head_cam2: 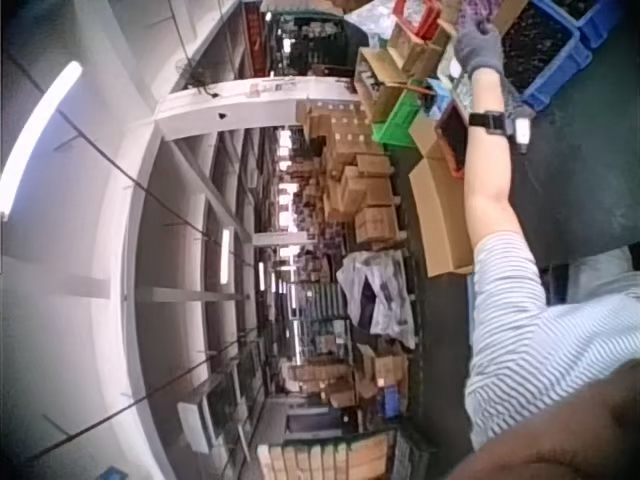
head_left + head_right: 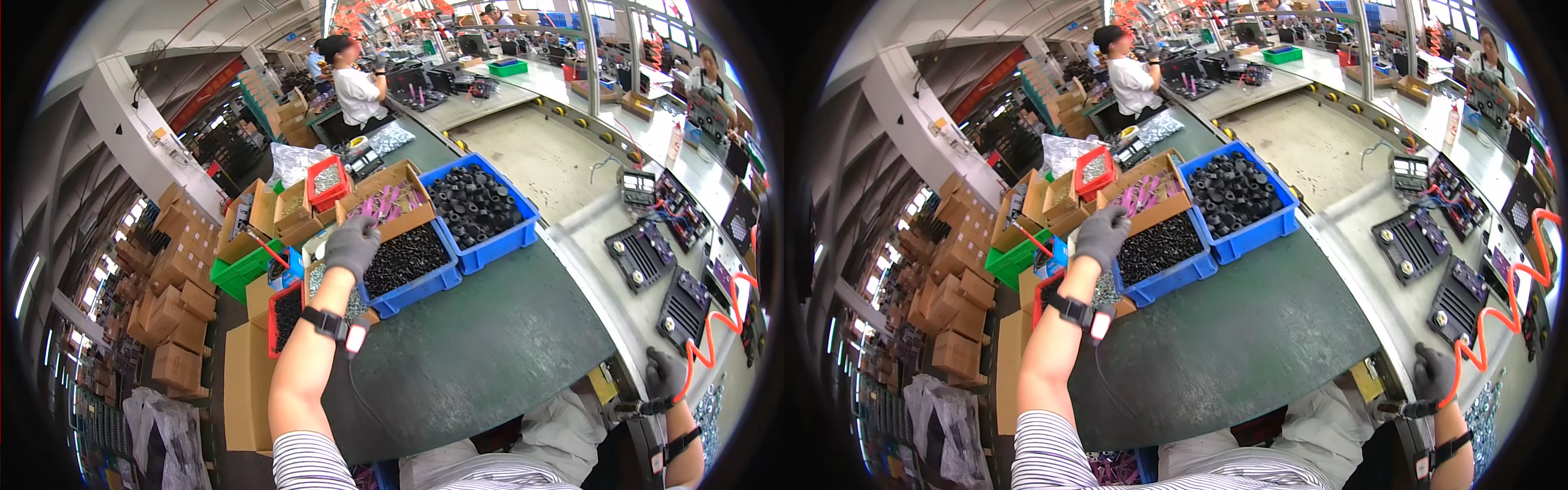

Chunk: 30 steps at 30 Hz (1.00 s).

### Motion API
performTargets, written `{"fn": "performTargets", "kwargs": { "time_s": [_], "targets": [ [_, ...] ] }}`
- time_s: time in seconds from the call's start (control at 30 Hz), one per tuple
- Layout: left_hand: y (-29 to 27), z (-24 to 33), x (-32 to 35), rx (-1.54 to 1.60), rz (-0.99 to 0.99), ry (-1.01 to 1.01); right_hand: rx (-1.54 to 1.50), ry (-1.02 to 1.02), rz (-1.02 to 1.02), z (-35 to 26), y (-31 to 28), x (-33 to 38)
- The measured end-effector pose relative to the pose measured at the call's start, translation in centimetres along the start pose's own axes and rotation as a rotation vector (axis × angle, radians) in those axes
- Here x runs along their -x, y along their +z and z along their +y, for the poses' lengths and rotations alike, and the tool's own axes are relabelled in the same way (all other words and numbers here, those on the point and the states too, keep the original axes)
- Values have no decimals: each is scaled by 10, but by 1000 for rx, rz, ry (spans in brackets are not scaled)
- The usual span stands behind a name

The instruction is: Assembling electronic or industrial equipment by mounting fans and components onto a chassis using a pneumatic screwdriver on a production line.

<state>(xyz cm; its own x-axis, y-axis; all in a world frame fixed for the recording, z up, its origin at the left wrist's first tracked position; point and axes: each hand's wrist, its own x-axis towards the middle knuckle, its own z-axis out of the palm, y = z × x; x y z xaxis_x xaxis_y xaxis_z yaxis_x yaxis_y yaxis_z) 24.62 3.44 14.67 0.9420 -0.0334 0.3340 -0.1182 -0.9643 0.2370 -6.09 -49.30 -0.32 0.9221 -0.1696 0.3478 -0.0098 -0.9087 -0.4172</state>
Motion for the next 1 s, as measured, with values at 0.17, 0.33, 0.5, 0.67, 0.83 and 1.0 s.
{"fn": "performTargets", "kwargs": {
  "time_s": [0.17, 0.33, 0.5, 0.67, 0.83, 1.0],
  "targets": [
    [6, -40, -52, -257, -170, -230, 9, 82, -7, 2, -4, 8],
    [26, -30, -85, -396, -330, -273, 43, 130, 23, 14, 0, 17],
    [49, -38, -116, -387, -468, -337, 6, 134, 19, 20, -1, 22],
    [52, -51, -133, -169, -696, -384, 16, 319, -57, 29, -5, 33],
    [49, -49, -132, -195, -557, -508, 19, 116, 21, 31, -2, 31],
    [61, -25, -128, -389, -370, -555, 4, 228, -15, 39, 1, 41]
  ]
}}
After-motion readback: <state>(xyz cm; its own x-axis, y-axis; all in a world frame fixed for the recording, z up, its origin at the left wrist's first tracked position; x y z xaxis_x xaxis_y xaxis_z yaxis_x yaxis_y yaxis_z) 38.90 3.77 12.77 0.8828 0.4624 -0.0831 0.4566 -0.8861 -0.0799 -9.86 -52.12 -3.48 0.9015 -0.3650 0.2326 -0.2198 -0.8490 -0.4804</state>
